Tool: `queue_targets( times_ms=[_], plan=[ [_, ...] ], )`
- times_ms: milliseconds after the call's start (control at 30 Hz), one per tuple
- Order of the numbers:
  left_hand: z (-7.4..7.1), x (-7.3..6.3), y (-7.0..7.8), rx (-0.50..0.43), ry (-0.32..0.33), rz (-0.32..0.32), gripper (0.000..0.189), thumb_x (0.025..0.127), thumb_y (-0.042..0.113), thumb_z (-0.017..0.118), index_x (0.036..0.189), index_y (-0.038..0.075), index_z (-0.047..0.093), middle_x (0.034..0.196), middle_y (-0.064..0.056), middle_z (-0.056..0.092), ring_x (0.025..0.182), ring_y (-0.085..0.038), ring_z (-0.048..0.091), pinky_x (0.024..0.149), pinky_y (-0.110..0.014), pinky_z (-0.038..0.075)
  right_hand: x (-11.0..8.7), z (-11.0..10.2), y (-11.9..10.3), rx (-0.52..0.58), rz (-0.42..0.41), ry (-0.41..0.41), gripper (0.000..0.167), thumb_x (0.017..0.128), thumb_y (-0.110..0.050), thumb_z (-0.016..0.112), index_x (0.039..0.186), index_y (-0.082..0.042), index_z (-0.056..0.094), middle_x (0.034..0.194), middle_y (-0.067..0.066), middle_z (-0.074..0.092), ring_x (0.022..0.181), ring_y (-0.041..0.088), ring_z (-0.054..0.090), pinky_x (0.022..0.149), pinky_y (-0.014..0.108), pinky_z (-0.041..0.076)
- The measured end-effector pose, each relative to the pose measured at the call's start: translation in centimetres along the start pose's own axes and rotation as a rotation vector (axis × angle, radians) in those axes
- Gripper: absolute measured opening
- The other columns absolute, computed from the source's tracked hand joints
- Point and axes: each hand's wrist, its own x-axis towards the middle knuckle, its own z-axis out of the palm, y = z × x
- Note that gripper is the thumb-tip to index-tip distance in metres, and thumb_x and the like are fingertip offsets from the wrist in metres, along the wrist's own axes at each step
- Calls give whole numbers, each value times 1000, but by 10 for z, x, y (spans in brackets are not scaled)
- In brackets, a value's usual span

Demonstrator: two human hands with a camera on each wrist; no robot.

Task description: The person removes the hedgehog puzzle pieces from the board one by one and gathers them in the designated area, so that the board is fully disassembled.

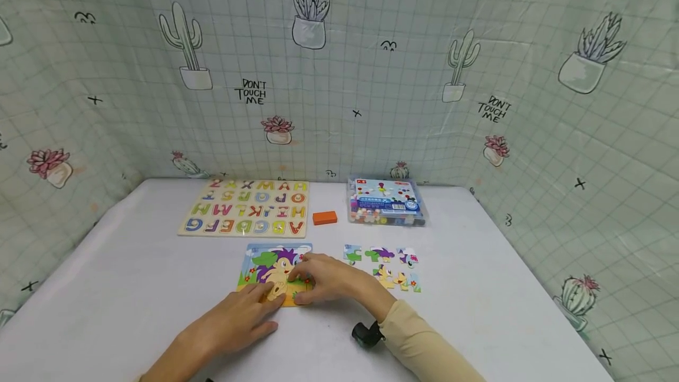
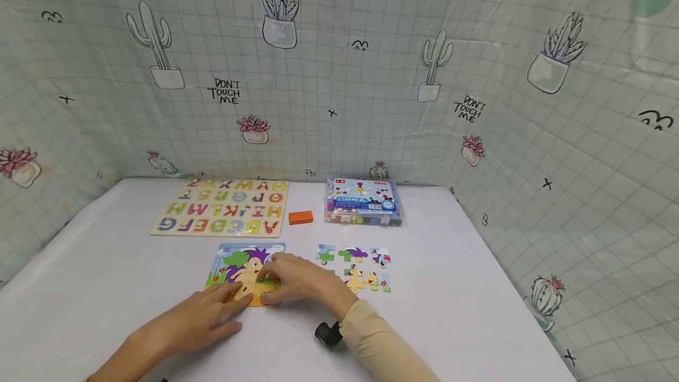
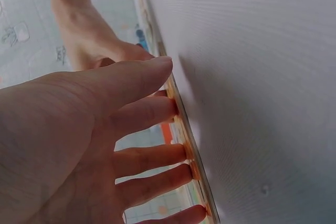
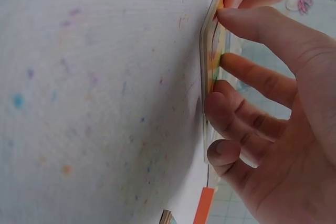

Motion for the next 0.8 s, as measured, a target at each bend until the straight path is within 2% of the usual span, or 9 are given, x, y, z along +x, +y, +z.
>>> queue_targets(
  times_ms=[133, 333, 800],
  plan=[
    [1, 0, 0, 1, -4, -4, 53, 92, 43, 66, 139, 19, 58, 147, -14, 48, 137, -37, 44, 108, -61, 40, 0, 1, -2, -3, 4, -5, 40, 86, -39, 75, 121, -22, 68, 101, -8, 58, 89, 4, 52, 80, 18, 47],
    [0, 0, 1, 0, -13, -12, 53, 92, 43, 65, 139, 19, 57, 149, -14, 46, 139, -36, 42, 109, -61, 39, 1, 0, -3, 9, 7, -16, 45, 85, -38, 75, 127, -21, 66, 99, -8, 56, 87, 4, 50, 76, 16, 46],
    [0, 0, 1, 3, 7, 5, 53, 92, 41, 66, 139, 17, 57, 147, -15, 48, 138, -36, 43, 109, -60, 39, 2, 0, -3, 27, 39, -17, 40, 83, -38, 78, 120, -26, 67, 101, -8, 58, 90, 4, 51, 77, 17, 46]
  ],
)
